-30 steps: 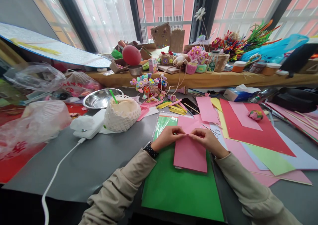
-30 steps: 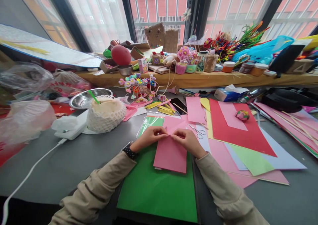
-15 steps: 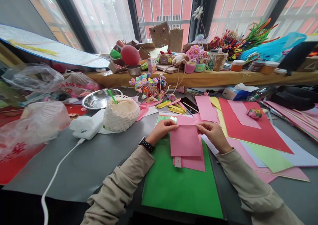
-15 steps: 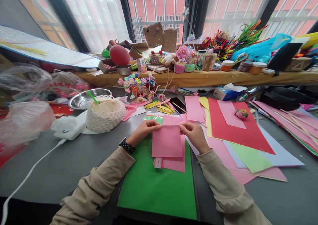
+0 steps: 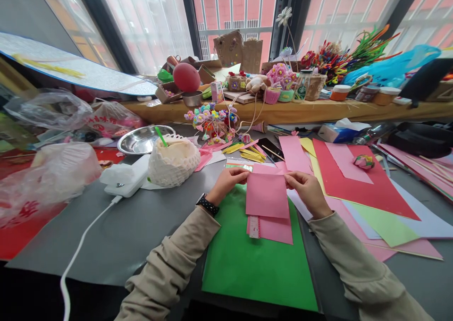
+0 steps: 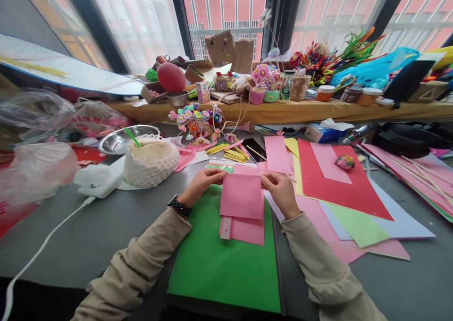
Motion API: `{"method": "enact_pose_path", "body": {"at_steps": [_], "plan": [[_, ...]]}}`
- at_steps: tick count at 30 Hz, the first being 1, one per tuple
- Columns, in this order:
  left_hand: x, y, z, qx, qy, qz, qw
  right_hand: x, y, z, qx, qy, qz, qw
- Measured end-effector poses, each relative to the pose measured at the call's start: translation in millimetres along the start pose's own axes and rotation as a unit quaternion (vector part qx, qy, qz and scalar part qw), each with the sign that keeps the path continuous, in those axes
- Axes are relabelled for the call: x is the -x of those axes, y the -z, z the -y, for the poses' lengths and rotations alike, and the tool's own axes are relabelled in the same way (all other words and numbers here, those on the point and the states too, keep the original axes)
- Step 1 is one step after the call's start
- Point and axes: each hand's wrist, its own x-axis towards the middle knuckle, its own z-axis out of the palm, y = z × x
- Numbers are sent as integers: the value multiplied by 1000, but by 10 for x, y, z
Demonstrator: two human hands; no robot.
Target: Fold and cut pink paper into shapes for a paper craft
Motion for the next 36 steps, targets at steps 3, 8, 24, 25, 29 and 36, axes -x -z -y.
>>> {"method": "enact_pose_path", "body": {"at_steps": [3,8,24,25,29,36], "plan": [[-7,-2,8,-1,-7,-7,1000,-2,6,-5,7,1,-8,1000],[-11,29,18,24,-13,-26,999,-20,38,-25,14,13,-46,999],[17,-30,23,-59,-25,92,994,-8,-16,2,-75,-15,-94,993],[14,-26,26,-60,-26,96,993,-8,-13,7,-61,-13,-79,995],[22,-35,7,-71,-21,139,987,-9,-9,21,-5,1,-25,1000],[35,-61,-42,-10,0,101,995,11,-34,-6,-28,-21,29,999]]}}
